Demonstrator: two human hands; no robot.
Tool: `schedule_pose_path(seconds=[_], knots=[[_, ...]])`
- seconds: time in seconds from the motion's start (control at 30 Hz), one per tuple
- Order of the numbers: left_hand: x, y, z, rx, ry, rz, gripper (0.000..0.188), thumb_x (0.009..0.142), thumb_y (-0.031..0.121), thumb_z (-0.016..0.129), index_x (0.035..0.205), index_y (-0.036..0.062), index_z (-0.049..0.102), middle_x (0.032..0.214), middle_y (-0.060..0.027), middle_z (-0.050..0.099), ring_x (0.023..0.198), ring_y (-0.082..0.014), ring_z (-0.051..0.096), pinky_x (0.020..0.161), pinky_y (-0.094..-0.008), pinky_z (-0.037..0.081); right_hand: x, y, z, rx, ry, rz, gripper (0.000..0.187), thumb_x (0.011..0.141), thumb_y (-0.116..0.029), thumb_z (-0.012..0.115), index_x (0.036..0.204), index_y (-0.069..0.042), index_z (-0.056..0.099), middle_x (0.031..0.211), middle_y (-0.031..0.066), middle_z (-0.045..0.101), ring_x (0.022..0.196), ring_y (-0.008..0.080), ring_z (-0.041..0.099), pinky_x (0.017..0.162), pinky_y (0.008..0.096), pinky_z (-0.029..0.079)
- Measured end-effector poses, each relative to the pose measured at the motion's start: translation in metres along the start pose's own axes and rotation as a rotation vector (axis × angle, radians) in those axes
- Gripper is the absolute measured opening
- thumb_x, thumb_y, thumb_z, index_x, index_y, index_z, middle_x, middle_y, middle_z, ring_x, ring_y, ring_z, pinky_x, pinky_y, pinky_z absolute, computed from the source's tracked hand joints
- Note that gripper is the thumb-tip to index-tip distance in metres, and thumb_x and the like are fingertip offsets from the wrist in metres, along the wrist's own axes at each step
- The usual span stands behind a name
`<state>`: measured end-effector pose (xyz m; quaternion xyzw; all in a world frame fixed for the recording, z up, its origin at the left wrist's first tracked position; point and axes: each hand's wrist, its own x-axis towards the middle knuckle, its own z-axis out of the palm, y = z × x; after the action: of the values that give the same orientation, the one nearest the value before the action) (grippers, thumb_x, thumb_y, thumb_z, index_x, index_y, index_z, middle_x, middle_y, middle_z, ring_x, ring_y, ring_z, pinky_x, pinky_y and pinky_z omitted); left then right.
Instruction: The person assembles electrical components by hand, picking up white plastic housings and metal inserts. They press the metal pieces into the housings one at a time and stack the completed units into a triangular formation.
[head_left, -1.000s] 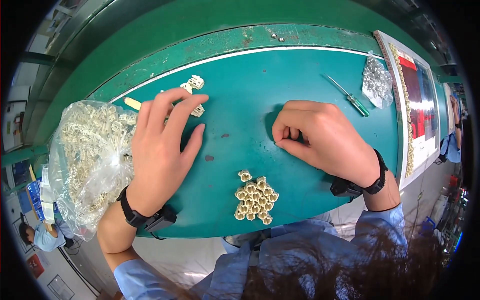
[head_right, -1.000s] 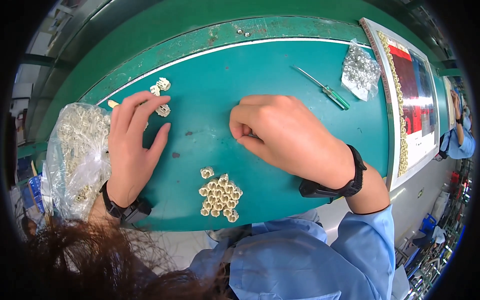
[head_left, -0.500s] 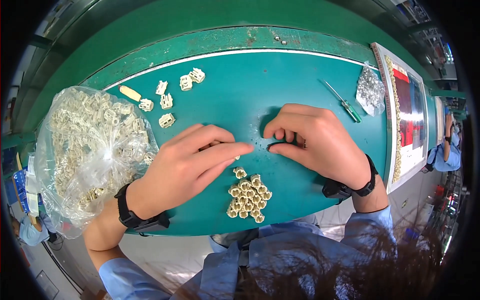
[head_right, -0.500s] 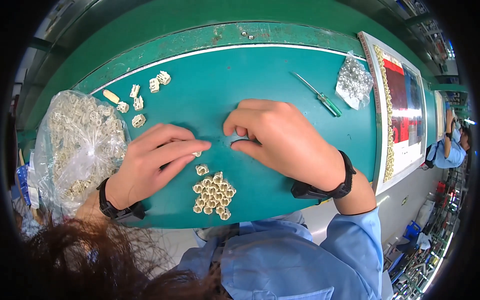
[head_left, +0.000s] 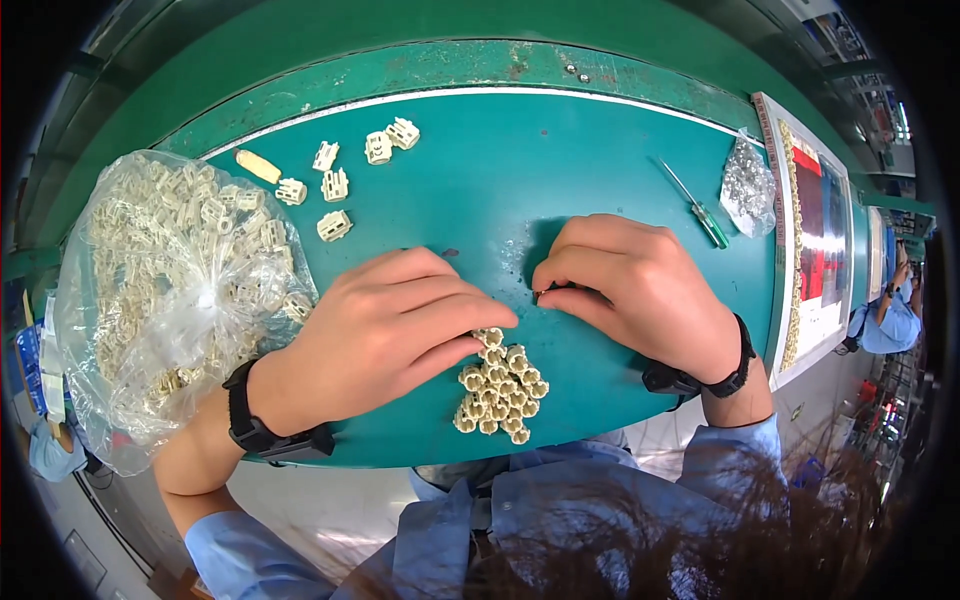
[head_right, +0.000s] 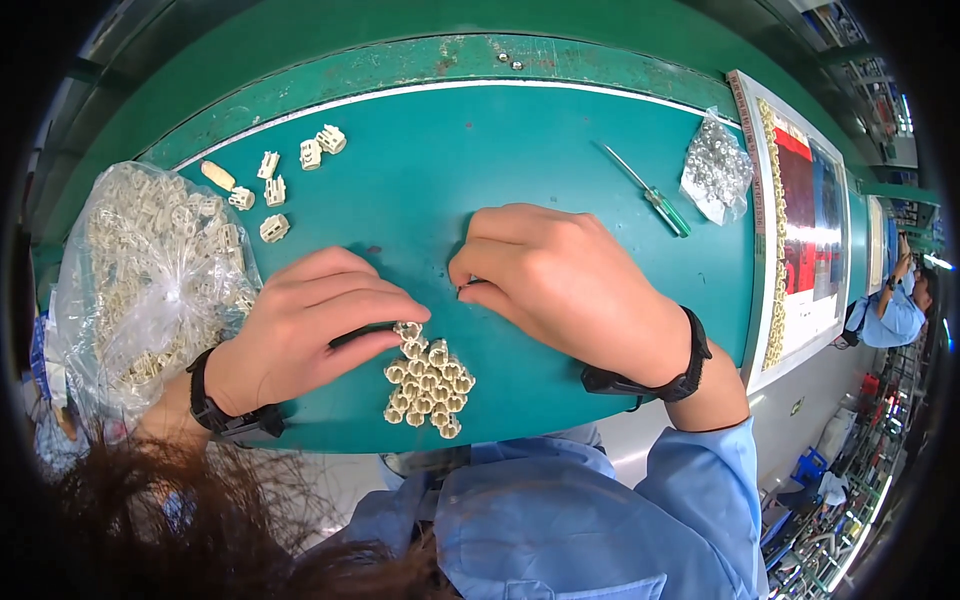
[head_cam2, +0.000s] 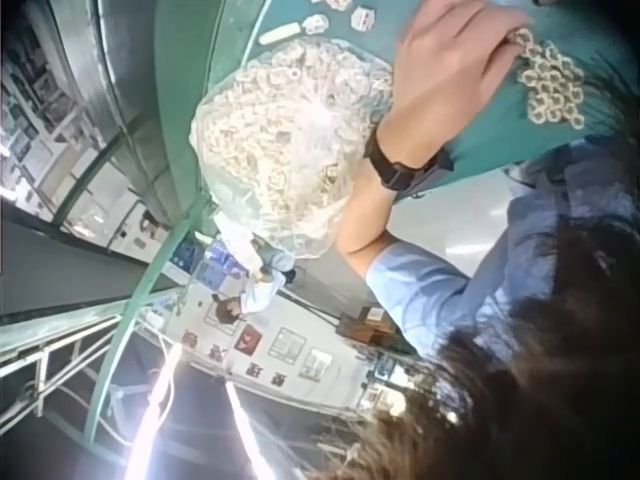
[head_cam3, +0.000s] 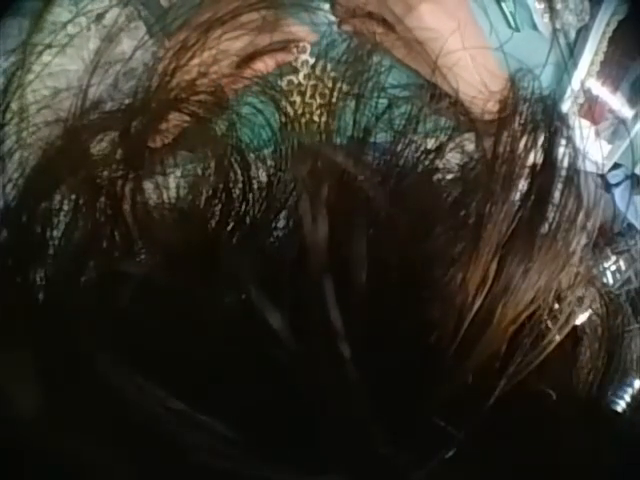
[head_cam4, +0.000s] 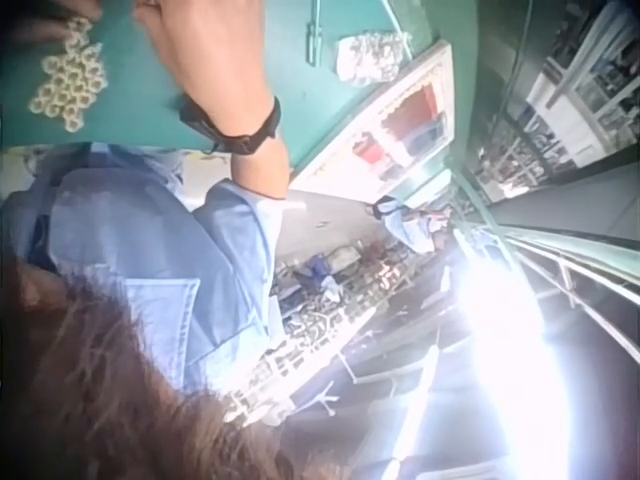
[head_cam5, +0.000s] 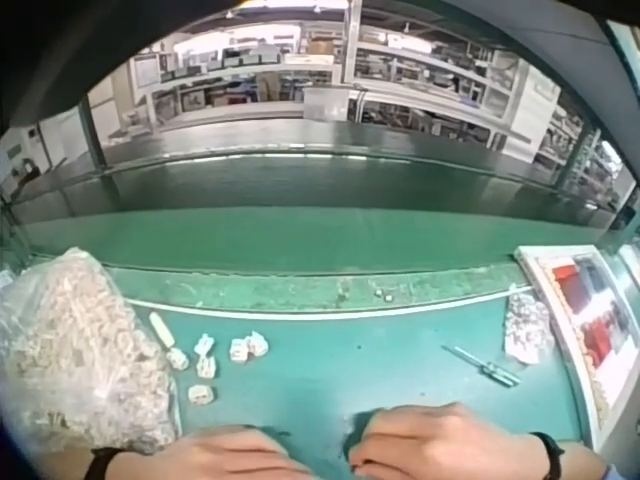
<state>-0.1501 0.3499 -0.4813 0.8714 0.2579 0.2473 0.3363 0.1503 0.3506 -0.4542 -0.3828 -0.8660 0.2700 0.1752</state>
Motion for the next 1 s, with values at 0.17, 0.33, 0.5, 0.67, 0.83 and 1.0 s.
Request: schedule_pose_path(seconds=[0.17, 0.33, 0.5, 0.67, 0.83, 1.0], knots=[[-0.004, -0.002, -0.003, 0.046, 0.012, 0.017, 0.036, 0.084, 0.005, 0.096, 0.118, 0.0131, 0.087, 0.118, -0.0028, 0.083, 0.105, -0.0274, 0.072, 0.09, -0.0391, 0.062, 0.002, -0.002, 0.002, -0.018, 0.001, -0.022, 0.021, 0.087, -0.008, 0.093, 0.105, -0.008, 0.083, 0.099, 0.0075, 0.075, 0.09, 0.0328, 0.074, 0.078, 0.0447, 0.06], [-0.008, -0.003, -0.003, 0.046, 0.005, -0.015, 0.04, 0.081, 0.004, 0.097, 0.119, 0.0134, 0.087, 0.117, -0.0031, 0.08, 0.105, -0.0281, 0.07, 0.089, -0.0395, 0.062, 0.006, -0.003, 0.001, -0.01, -0.02, -0.035, 0.022, 0.086, -0.008, 0.094, 0.106, -0.008, 0.084, 0.101, 0.0072, 0.076, 0.091, 0.0328, 0.074, 0.078, 0.0443, 0.061], [-0.01, -0.007, 0.0, 0.043, 0.007, -0.025, 0.039, 0.081, 0.004, 0.097, 0.117, 0.0124, 0.086, 0.115, -0.0037, 0.077, 0.103, -0.0287, 0.07, 0.088, -0.0399, 0.061, 0.004, -0.001, 0.009, -0.03, -0.036, -0.024, 0.023, 0.086, -0.009, 0.094, 0.106, -0.008, 0.084, 0.099, 0.0076, 0.076, 0.09, 0.0323, 0.075, 0.077, 0.0439, 0.061], [-0.015, -0.008, 0.006, 0.03, 0.01, -0.083, 0.035, 0.081, 0.004, 0.097, 0.113, 0.0115, 0.085, 0.113, -0.0042, 0.075, 0.102, -0.029, 0.069, 0.086, -0.0407, 0.06, 0.005, 0.0, 0.017, -0.013, -0.022, -0.033, 0.022, 0.085, -0.008, 0.095, 0.105, -0.007, 0.084, 0.097, 0.0079, 0.076, 0.087, 0.0308, 0.075, 0.075, 0.0428, 0.06], [-0.017, -0.009, 0.011, 0.066, 0.072, -0.122, 0.033, 0.08, 0.006, 0.098, 0.106, 0.0097, 0.08, 0.111, -0.0048, 0.074, 0.1, -0.0296, 0.068, 0.084, -0.0417, 0.058, 0.013, -0.019, 0.032, 0.148, 0.094, -0.031, 0.024, 0.085, -0.005, 0.096, 0.106, -0.006, 0.085, 0.097, 0.0073, 0.077, 0.084, 0.0284, 0.075, 0.071, 0.0411, 0.06], [-0.02, -0.017, 0.009, 0.076, 0.094, -0.098, 0.035, 0.079, 0.007, 0.099, 0.104, 0.0088, 0.076, 0.11, -0.0049, 0.073, 0.098, -0.0304, 0.066, 0.083, -0.0422, 0.058, 0.019, -0.029, 0.051, 0.115, 0.112, -0.073, 0.024, 0.085, -0.004, 0.097, 0.106, -0.005, 0.085, 0.097, 0.0069, 0.078, 0.082, 0.0271, 0.075, 0.069, 0.0401, 0.06]])
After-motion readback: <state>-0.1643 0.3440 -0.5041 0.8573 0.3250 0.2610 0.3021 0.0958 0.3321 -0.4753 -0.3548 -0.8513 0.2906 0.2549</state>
